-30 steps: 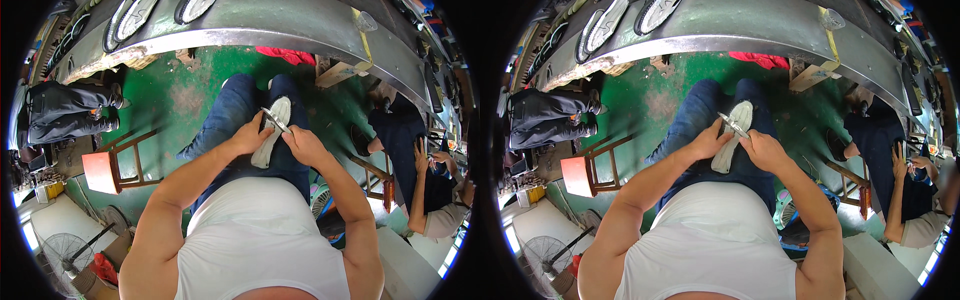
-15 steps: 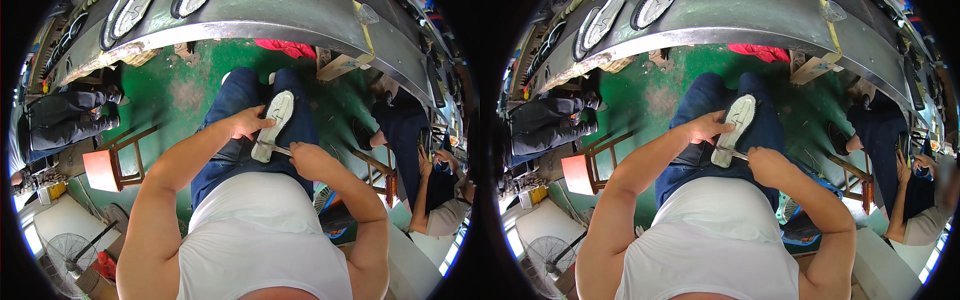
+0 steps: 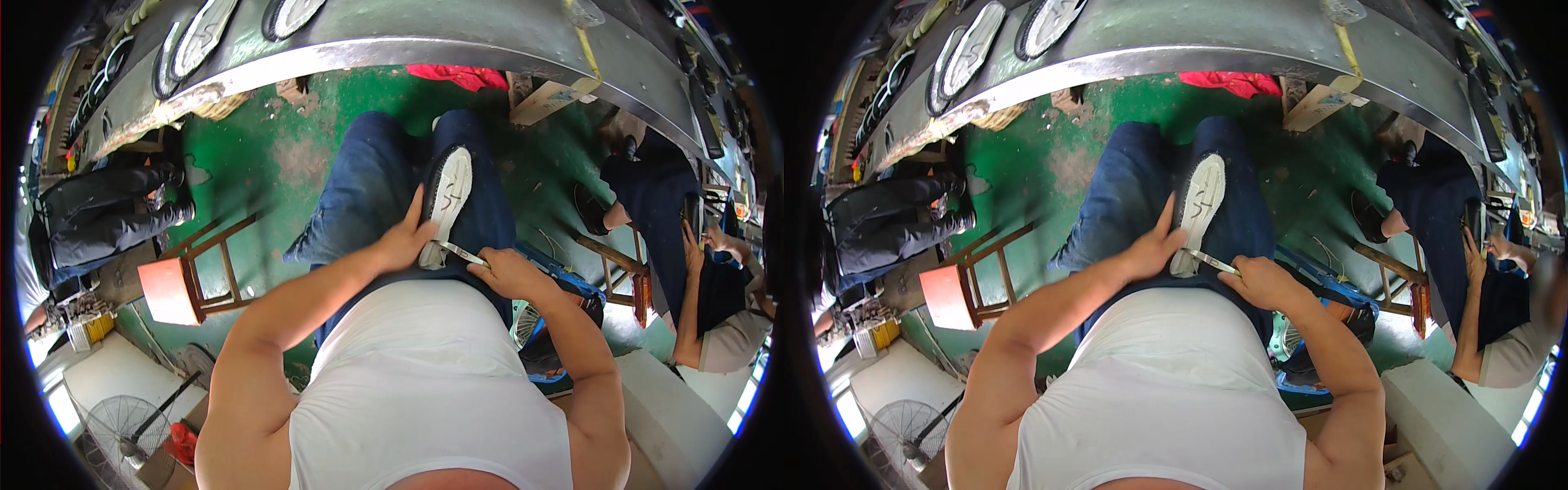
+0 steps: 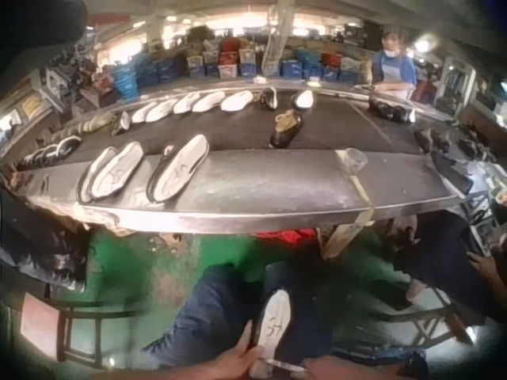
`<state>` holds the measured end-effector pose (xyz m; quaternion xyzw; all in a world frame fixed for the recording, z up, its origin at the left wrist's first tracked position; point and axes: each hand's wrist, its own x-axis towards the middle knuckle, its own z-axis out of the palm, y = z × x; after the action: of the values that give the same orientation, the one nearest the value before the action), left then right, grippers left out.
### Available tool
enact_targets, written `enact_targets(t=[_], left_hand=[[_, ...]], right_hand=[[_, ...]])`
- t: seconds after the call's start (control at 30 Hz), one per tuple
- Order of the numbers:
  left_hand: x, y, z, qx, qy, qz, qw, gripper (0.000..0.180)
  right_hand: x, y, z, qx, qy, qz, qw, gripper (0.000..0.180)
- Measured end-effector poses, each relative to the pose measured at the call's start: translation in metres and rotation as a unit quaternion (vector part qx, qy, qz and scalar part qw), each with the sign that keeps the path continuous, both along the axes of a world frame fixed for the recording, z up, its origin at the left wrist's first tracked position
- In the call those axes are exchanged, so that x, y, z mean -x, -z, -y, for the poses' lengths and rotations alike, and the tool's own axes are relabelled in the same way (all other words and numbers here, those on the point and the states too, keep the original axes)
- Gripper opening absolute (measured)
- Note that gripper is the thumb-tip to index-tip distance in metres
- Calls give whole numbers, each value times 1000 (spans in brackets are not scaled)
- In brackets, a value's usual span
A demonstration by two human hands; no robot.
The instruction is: Trim excess material from the soles of shoes using specialized trimming pliers at an assembly line.
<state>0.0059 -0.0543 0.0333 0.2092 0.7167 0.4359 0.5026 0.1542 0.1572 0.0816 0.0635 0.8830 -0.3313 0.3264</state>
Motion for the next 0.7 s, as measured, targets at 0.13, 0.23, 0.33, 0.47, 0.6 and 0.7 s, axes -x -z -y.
enact_targets(t=[0.13,0.23,0.33,0.47,0.6,0.7], left_hand=[[0,1,11,-42,51,105,992,89],[2,14,3,-31,42,71,996,95],[-9,24,1,-42,29,-27,998,103],[4,10,2,-12,16,15,1000,108],[42,-37,18,-170,-144,255,941,75],[81,-85,19,-241,-152,152,946,68]], right_hand=[[10,-7,-20,122,40,133,983,47],[16,-32,-34,159,136,213,954,46],[21,-31,-2,155,204,24,966,43],[27,20,9,7,54,-125,991,39],[0,34,-9,198,283,-99,933,40],[-14,56,-6,265,357,-93,891,42]])
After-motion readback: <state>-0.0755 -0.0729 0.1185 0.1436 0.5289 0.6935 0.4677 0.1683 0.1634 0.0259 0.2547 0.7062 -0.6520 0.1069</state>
